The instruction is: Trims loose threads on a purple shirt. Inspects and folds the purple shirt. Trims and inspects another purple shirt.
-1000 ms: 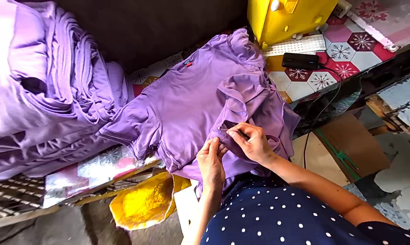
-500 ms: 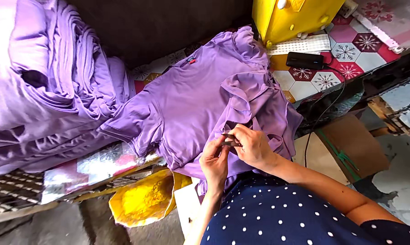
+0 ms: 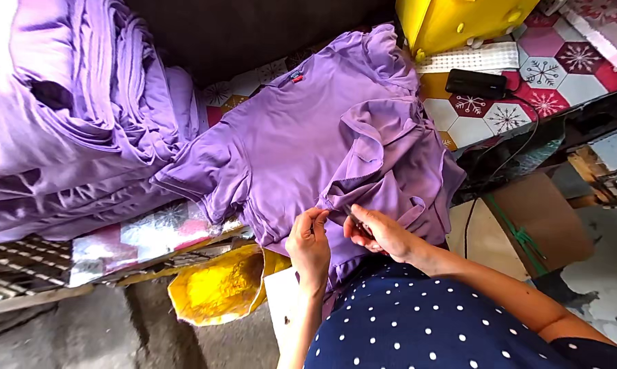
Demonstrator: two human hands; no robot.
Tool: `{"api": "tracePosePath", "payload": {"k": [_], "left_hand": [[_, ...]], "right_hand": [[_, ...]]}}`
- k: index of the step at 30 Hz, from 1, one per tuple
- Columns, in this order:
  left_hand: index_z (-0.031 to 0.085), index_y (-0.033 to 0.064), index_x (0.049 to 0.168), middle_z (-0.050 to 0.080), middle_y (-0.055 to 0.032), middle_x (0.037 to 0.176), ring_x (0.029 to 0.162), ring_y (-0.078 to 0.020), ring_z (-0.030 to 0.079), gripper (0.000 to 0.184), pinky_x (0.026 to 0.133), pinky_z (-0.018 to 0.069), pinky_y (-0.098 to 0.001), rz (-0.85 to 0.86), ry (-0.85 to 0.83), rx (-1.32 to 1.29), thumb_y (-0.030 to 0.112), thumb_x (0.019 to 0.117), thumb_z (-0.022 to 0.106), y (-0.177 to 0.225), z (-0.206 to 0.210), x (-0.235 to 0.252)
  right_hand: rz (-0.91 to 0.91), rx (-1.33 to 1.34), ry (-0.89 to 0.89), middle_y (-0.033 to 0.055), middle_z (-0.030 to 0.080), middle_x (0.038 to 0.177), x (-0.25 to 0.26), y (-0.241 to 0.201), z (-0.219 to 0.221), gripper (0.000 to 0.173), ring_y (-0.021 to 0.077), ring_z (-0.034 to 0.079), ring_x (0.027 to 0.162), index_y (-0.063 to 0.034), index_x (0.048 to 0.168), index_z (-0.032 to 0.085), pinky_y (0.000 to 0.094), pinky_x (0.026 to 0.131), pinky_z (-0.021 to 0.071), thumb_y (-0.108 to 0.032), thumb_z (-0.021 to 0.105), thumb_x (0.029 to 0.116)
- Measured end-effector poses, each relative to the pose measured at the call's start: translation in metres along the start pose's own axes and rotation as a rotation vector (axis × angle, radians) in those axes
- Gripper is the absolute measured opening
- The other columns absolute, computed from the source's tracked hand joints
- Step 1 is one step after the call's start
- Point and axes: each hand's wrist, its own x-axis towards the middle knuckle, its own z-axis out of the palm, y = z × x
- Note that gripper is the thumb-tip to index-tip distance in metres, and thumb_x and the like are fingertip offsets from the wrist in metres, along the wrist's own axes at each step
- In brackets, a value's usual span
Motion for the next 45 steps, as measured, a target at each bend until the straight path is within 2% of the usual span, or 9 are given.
{"api": "tracePosePath", "payload": {"k": [3,20,25,27,29,33,37,42,45], "left_hand": [[0.069,-0.0088,0.092,0.067,-0.015,0.105,0.078,-0.0052,0.07,0.01,0.069,0.0605,-0.0184,-0.004,0.009,-0.144,-0.001,0.0939,0.063,0.001,-0.003,0.002],[0.065,-0.0037,0.096,0.067,-0.0043,0.1,0.087,-0.0095,0.071,0.007,0.078,0.0641,-0.0294,-0.076,-0.06,-0.375,0.001,0.0964,0.06,0.001,-0.008,0.0],[0.066,-0.0115,0.11,0.067,-0.0253,0.109,0.098,-0.0307,0.07,0.026,0.088,0.0575,-0.0442,-0.425,0.091,0.375,0.012,0.1021,0.056,-0.08,-0.11,0.01],[0.066,-0.0085,0.124,0.053,-0.036,0.139,0.132,-0.05,0.05,0.033,0.111,0.0386,-0.0601,-0.717,0.047,0.704,0.014,0.1027,0.055,-0.11,-0.143,0.011],[0.058,-0.0096,0.137,0.035,-0.04,0.153,0.143,-0.0561,0.033,0.042,0.117,0.029,-0.0626,-0.712,0.029,0.709,0.015,0.1031,0.056,-0.111,-0.149,0.018],[0.062,-0.0069,0.13,0.062,-0.0248,0.13,0.115,-0.0295,0.063,0.038,0.098,0.0506,-0.0446,-0.357,-0.168,0.173,0.019,0.106,0.05,-0.041,-0.081,0.036],[0.066,0.0,0.127,0.064,-0.0178,0.131,0.111,-0.0238,0.066,0.04,0.091,0.0554,-0.0418,-0.287,-0.424,-0.097,0.025,0.0961,0.069,-0.002,-0.011,0.041],[0.077,0.0033,0.096,0.077,0.0001,0.093,0.079,0.0,0.069,0.008,0.075,0.0568,-0.0203,-0.275,-0.185,-0.286,0.007,0.0936,0.071,-0.002,0.007,0.032],[0.065,0.0054,0.093,0.073,-0.0001,0.09,0.083,-0.0062,0.068,0.021,0.08,0.0566,-0.0245,-0.483,-0.127,-0.673,-0.002,0.1025,0.048,0.002,0.004,0.03]], "right_hand": [[0.095,-0.118,-0.063,-0.0104,0.041,0.058,0.005,0.001,0.0,0.052,-0.0021,0.032,0.044,-0.0088,0.091,0.06,0.0145,0.043,0.0274,-0.036,0.022,0.1137],[0.115,0.168,0.072,-0.0109,0.03,0.049,0.015,0.002,-0.001,0.048,-0.002,0.025,0.038,-0.0142,0.075,0.051,0.0148,0.039,0.0218,-0.037,0.033,0.1129],[0.0,0.094,0.113,-0.0115,0.032,0.051,0.0,0.0,-0.011,0.048,-0.0028,0.026,0.04,-0.0132,0.079,0.055,0.0138,0.04,0.0227,-0.032,0.027,0.1129],[0.011,0.097,0.108,-0.0115,0.033,0.052,0.0,0.006,-0.016,0.047,-0.0029,0.026,0.04,-0.0131,0.081,0.055,0.0137,0.04,0.023,-0.033,0.026,0.1131],[0.024,0.097,0.098,-0.0115,0.033,0.052,0.002,0.012,-0.018,0.048,-0.0029,0.027,0.04,-0.0125,0.082,0.056,0.0138,0.04,0.0231,-0.033,0.026,0.1132],[0.009,0.055,0.1,-0.0121,0.035,0.053,0.005,0.021,-0.02,0.049,-0.003,0.028,0.041,-0.0118,0.084,0.057,0.0137,0.041,0.025,-0.032,0.024,0.1129],[-0.004,0.04,0.125,-0.012,0.035,0.053,0.006,0.022,-0.02,0.048,-0.0025,0.029,0.041,-0.0119,0.084,0.057,0.0143,0.041,0.0257,-0.032,0.024,0.1128],[-0.008,0.05,0.141,-0.0121,0.035,0.053,0.005,0.024,-0.024,0.049,-0.0026,0.029,0.041,-0.0115,0.085,0.057,0.0142,0.041,0.0252,-0.032,0.023,0.1129],[-0.002,0.067,0.136,-0.0114,0.036,0.053,0.007,0.024,-0.025,0.049,-0.0022,0.03,0.041,-0.011,0.086,0.057,0.0141,0.041,0.0258,-0.032,0.022,0.1131]]}}
